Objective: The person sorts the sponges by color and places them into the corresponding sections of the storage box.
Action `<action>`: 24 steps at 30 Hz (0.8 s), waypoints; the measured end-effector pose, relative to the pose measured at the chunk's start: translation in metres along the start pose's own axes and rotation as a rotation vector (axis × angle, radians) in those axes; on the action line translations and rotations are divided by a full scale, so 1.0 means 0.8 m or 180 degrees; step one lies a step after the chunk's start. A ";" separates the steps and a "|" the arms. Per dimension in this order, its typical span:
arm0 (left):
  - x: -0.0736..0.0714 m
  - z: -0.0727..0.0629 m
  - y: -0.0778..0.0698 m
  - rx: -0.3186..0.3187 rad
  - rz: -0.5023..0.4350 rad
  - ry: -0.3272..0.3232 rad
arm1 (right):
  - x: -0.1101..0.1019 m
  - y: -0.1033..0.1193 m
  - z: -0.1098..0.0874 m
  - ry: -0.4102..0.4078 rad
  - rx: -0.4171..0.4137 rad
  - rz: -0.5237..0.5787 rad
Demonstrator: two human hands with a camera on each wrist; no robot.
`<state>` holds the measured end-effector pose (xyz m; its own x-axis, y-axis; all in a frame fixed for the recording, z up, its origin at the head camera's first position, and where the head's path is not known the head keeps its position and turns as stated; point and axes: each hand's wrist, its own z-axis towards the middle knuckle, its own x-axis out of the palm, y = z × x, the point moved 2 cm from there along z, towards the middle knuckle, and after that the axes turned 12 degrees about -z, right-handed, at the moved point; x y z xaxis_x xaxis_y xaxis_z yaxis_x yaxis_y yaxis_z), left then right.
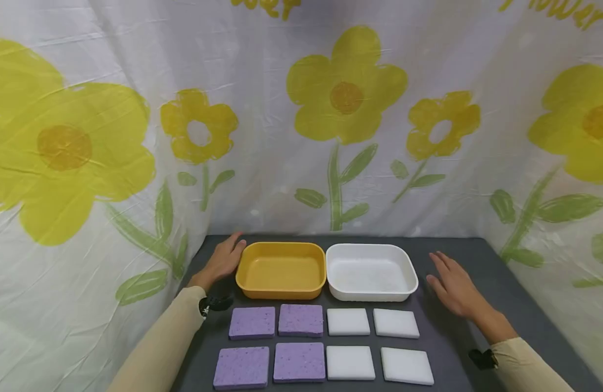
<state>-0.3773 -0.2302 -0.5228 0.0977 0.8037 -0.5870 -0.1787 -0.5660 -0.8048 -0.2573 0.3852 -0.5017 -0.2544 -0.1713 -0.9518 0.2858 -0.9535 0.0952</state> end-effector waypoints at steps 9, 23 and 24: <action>0.025 0.029 -0.001 -0.0276 -0.0575 0.0080 | -0.026 0.035 -0.053 -0.0221 -0.0219 0.0071; 0.052 0.039 0.009 -0.0833 -0.1716 0.0120 | -0.014 0.081 -0.137 -0.0242 -0.0801 0.0393; 0.053 0.039 0.009 -0.0827 -0.1711 0.0118 | -0.012 0.083 -0.142 -0.0105 -0.0798 0.0453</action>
<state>-0.4054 -0.1948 -0.5509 0.1429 0.9856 -0.0903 0.1501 -0.1118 -0.9823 -0.1311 0.3519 -0.5198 -0.2241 -0.3108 -0.9237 0.5392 -0.8291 0.1481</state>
